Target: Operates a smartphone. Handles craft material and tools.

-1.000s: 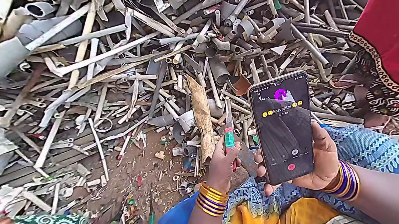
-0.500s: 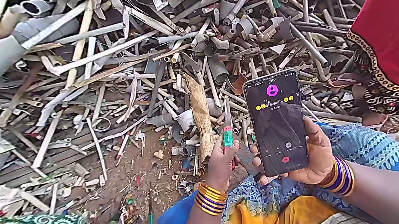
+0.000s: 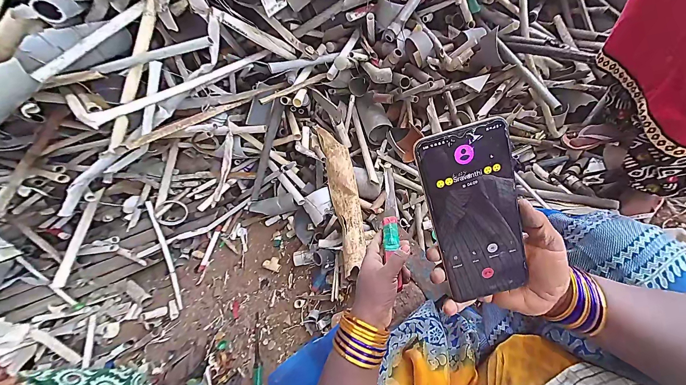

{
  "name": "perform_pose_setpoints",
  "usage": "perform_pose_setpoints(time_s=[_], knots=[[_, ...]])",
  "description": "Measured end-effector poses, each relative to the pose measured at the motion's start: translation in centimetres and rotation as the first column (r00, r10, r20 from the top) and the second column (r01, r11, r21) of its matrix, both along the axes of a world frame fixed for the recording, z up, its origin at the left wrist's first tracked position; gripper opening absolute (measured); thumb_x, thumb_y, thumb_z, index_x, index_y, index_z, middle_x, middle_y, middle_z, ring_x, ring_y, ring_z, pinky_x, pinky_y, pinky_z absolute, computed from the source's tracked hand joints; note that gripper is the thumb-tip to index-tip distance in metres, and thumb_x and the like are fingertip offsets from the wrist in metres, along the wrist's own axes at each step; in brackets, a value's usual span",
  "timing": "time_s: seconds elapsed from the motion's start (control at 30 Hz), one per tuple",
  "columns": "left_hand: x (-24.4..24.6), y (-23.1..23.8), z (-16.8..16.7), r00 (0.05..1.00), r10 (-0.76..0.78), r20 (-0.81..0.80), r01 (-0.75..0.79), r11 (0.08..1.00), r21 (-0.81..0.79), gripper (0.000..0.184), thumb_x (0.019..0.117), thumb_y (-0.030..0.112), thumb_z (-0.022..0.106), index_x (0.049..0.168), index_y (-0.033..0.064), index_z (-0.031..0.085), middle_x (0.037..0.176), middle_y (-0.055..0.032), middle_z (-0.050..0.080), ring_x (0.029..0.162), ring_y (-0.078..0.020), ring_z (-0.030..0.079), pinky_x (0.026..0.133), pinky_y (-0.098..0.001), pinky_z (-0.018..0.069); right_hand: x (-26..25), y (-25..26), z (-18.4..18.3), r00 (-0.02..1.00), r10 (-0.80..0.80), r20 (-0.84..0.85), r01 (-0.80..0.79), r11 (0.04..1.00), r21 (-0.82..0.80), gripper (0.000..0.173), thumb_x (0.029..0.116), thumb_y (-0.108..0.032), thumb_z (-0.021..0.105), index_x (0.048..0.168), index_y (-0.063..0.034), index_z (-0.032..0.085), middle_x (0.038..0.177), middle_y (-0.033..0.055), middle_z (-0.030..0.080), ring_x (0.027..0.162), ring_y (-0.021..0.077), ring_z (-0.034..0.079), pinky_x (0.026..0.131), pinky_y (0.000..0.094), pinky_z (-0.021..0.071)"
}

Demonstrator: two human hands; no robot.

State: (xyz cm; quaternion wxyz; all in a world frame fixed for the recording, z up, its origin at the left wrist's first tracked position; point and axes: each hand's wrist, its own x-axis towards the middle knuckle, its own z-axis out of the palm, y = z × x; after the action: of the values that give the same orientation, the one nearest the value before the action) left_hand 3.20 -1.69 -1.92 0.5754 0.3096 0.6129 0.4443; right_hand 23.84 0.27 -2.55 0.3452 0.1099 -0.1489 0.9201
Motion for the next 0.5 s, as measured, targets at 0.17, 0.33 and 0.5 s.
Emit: perform_pose_setpoints(time_s=[0.17,0.33,0.5], knots=[[0.01,0.14,-0.10,1.000,-0.006,0.004,0.006,1.000,0.005,0.062,0.0996,0.005,0.057,0.155,-0.0002,0.028,0.093,-0.0040,0.062,0.061,-0.0043,0.057,0.054,-0.0172,0.0500,0.04,0.04,0.03,1.000,0.003,0.003,-0.003,1.000,-0.006,0.066,0.0916,-0.060,0.063,0.135,-0.0105,0.063,0.133,0.0192,0.064,0.123,0.0369,0.063,0.102,0.0574,0.0522],[-0.06,0.28,-0.30,1.000,-0.018,0.017,0.018,1.000,-0.005,0.065,0.0996,0.006,0.057,0.156,0.0003,0.026,0.092,-0.0040,0.062,0.061,-0.0043,0.056,0.053,-0.0174,0.0489,0.11,0.11,-0.14,1.000,0.017,-0.017,-0.017,1.000,-0.010,0.066,0.0920,-0.060,0.062,0.136,-0.0108,0.063,0.135,0.0194,0.063,0.126,0.0376,0.061,0.104,0.0577,0.0504],[0.03,0.23,-0.21,1.000,-0.019,0.003,0.019,1.000,-0.005,0.065,0.0999,0.005,0.056,0.157,0.0000,0.025,0.094,-0.0044,0.063,0.062,-0.0042,0.058,0.054,-0.0172,0.0496,0.07,0.08,0.08,0.999,0.008,-0.039,-0.008,1.000,0.004,0.064,0.0933,-0.058,0.062,0.136,-0.0110,0.063,0.136,0.0180,0.063,0.127,0.0362,0.061,0.105,0.0569,0.0505]])
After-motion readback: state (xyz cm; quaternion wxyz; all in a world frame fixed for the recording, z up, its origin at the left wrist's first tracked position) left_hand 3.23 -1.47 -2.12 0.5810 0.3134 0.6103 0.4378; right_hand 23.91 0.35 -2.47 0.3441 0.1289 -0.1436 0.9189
